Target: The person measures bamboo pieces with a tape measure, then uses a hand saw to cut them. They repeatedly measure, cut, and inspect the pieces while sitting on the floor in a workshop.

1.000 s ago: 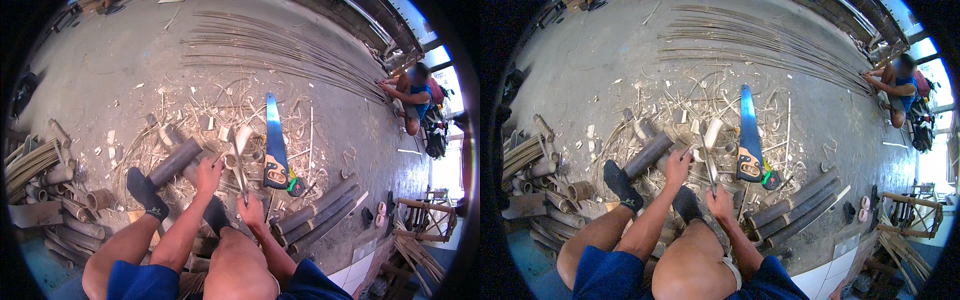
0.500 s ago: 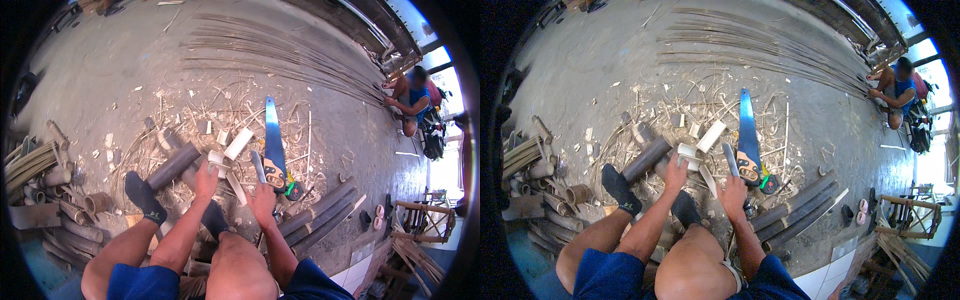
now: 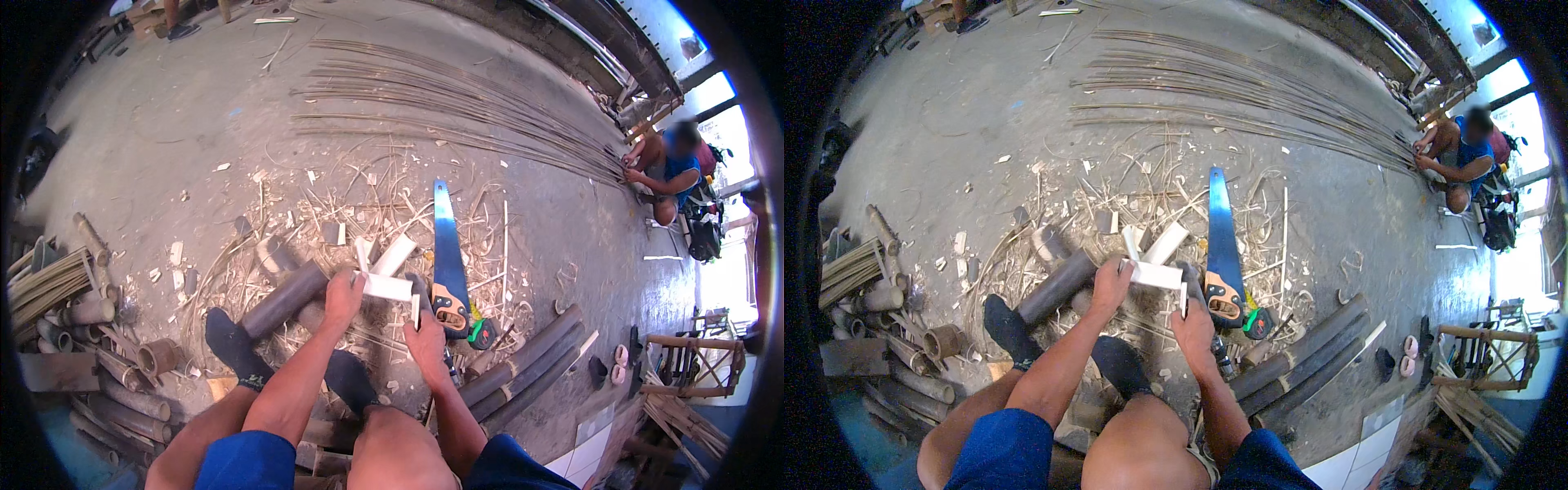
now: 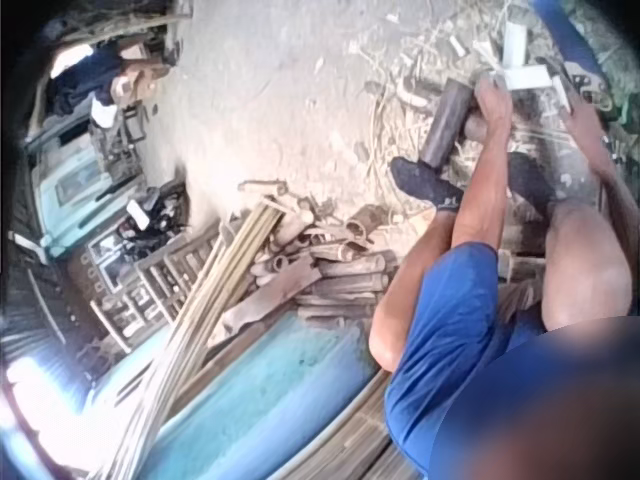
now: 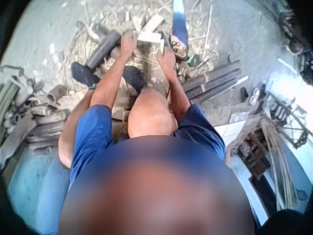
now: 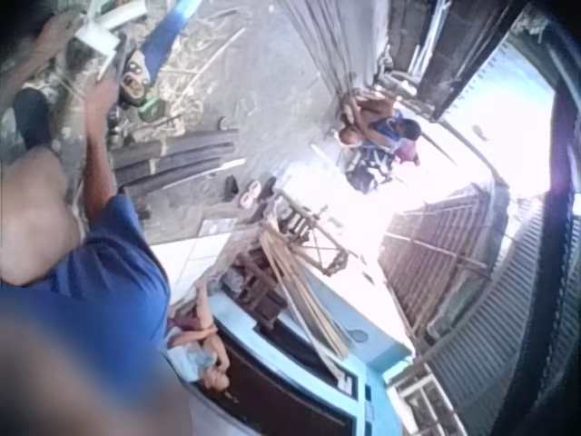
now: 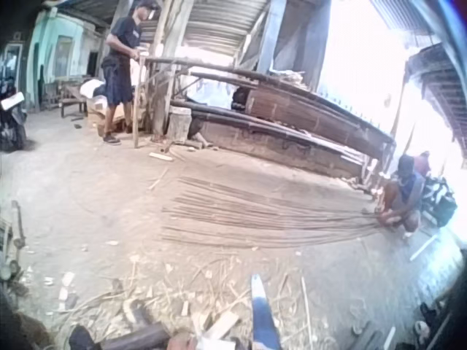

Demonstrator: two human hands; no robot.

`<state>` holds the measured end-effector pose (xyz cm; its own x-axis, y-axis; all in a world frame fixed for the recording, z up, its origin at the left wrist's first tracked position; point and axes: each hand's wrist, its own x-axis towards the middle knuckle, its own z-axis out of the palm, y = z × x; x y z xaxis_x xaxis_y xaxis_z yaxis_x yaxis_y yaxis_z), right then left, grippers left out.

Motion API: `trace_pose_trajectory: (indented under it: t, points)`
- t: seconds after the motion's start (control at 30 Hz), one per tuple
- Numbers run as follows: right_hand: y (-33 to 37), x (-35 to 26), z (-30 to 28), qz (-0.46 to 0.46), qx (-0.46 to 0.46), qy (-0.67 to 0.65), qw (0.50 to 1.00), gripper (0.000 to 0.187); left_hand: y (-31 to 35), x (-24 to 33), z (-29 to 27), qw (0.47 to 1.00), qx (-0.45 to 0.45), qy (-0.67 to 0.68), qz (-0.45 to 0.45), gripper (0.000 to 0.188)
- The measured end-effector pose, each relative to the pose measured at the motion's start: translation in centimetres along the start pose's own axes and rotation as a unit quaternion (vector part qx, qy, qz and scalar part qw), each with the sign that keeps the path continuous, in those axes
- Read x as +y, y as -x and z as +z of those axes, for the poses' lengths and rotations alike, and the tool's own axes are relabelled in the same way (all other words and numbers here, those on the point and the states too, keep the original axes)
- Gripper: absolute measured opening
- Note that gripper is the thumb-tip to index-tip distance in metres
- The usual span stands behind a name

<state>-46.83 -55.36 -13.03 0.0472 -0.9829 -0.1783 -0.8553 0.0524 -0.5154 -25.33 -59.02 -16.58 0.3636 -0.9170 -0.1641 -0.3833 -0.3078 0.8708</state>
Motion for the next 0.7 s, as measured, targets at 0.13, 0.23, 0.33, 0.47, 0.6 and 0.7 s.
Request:
trace_pose_trajectory:
  t: [0.13,0.23,0.33,0.47,0.6,0.7]
  points:
    - [-5.7,-1.6,-1.4,-0.058,0.094,-0.002,0.994,0.029,-1.4,0.8,1.2,0.998,0.045,0.039,-0.025,0.037]
    - [-11.7,-2.5,-1.0,-0.024,0.041,-0.012,0.999,0.034,-2.1,1.8,1.9,0.991,0.077,0.075,-0.079,0.068]
    - [-16.3,-2.8,0.5,0.043,-0.048,-0.086,0.994,0.047,-3.0,2.3,1.8,0.994,0.073,0.018,-0.078,0.074]
    - [-17.3,-3.3,3.5,0.084,0.018,-0.141,0.986,0.074,-4.4,2.4,1.4,0.991,0.052,0.019,-0.12,0.077]
    - [-16.1,-3.9,5.1,0.127,-0.035,-0.395,0.909,0.086,-5.0,2.1,1.6,0.991,0.014,0.063,-0.118,0.076]
    - [-15.4,-5.0,5.8,0.156,-0.084,-0.409,0.895,0.07,-5.4,1.5,2.0,0.994,-0.012,0.036,-0.103,0.072]
